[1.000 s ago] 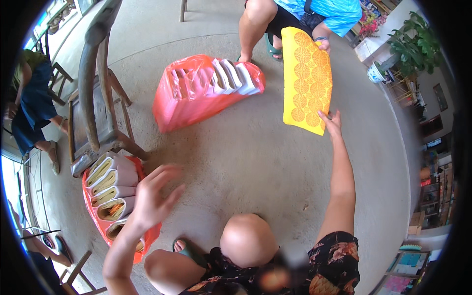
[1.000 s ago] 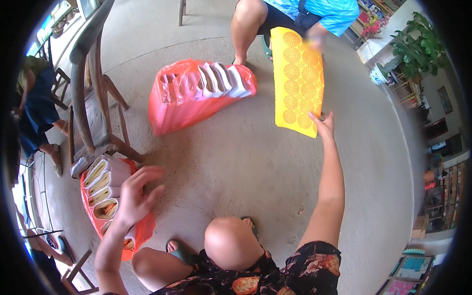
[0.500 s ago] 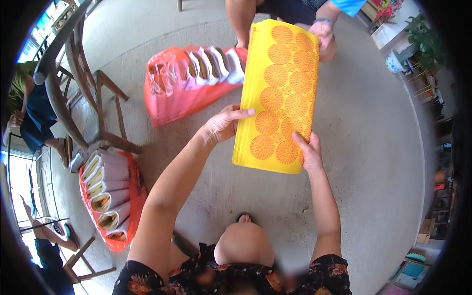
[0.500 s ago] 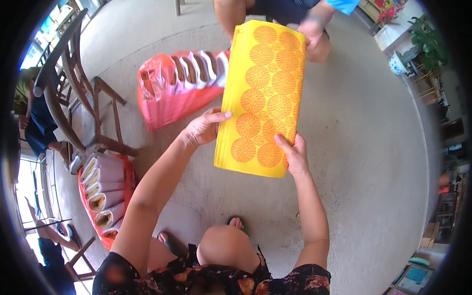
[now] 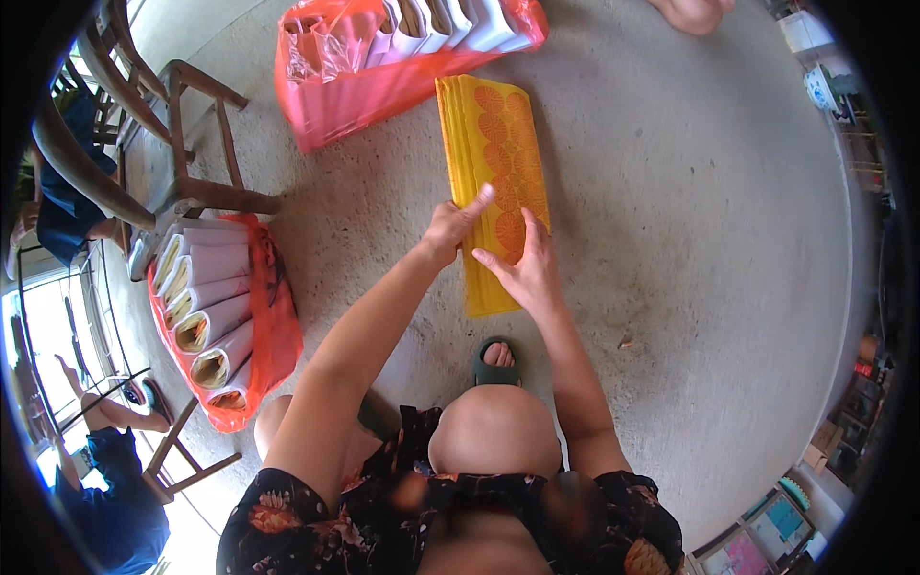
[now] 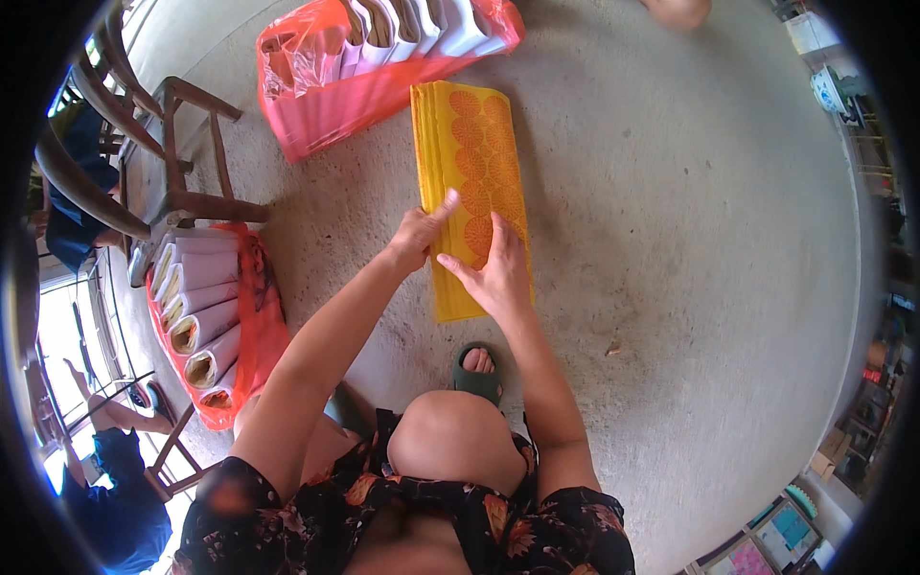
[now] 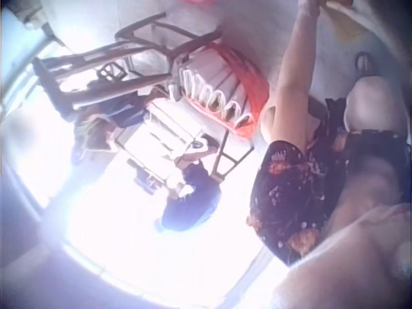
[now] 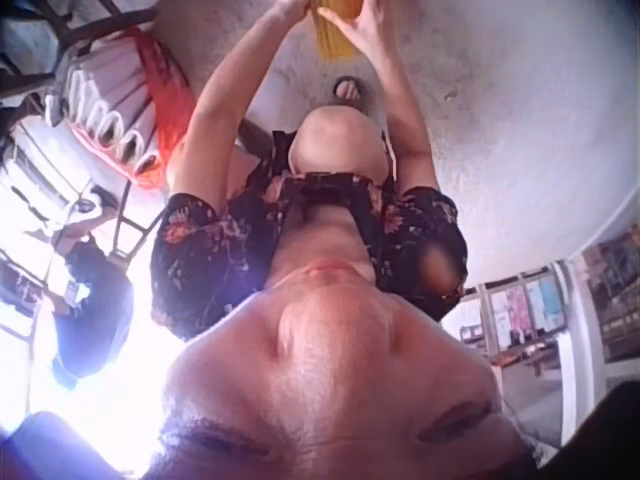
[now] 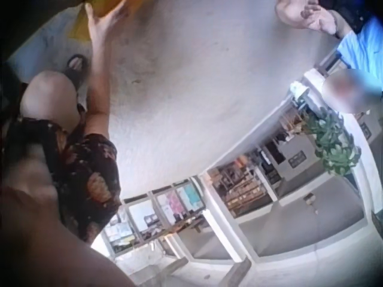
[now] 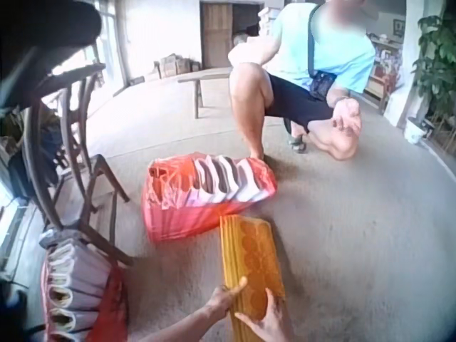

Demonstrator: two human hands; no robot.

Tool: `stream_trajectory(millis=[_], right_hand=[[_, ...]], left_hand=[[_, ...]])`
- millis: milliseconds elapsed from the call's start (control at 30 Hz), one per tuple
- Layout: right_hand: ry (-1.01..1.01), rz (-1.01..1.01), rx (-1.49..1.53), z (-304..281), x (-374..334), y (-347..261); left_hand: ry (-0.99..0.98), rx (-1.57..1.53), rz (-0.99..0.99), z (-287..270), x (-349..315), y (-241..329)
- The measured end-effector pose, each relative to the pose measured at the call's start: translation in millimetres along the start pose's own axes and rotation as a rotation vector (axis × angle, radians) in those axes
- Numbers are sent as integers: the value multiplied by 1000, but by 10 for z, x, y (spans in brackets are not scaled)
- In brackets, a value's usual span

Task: The person folds yellow patterned papers by hand and places them into organized plastic bags.

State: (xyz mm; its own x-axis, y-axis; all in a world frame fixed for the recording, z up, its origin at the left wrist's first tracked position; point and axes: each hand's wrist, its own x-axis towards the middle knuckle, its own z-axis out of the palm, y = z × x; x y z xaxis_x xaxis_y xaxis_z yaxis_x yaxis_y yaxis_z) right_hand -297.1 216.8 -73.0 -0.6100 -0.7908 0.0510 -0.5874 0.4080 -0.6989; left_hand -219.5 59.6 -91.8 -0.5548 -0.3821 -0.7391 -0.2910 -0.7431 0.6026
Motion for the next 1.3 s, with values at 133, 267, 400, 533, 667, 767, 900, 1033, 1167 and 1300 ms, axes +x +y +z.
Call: stream_trajectory(millis=[133, 267, 400, 533, 667, 767, 900, 1033, 1167, 1300], right_hand=[[-131, 192, 224, 68, 34, 54], [-178, 248, 395, 72, 63, 6], [-161, 268, 360, 205, 82, 156], [-84, 449, 685, 117, 39, 523], [-81, 475, 773, -157, 102, 657], [-150, 473, 669, -2, 124, 632], [-228, 336, 398, 489, 148, 403], [-145, 120, 182, 690, 96, 436], [-104, 199, 313, 626, 83, 613], [-162, 234, 445, 426, 207, 388]], left_hand=[[-165, -153, 19, -126, 70, -157], [-152, -187, 15, -213, 127, -195], [-47, -100, 137, -126, 170, -229], [178, 5, 316, -15, 180, -235], [296, 131, 198, -251, 296, -219], [368, -77, 36, -46, 290, -349], [933, 800, 628, -444, 603, -676], [749, 575, 292, -501, 733, -562], [271, 108, 76, -367, 621, -383], [-48, -218, 72, -127, 417, -336]])
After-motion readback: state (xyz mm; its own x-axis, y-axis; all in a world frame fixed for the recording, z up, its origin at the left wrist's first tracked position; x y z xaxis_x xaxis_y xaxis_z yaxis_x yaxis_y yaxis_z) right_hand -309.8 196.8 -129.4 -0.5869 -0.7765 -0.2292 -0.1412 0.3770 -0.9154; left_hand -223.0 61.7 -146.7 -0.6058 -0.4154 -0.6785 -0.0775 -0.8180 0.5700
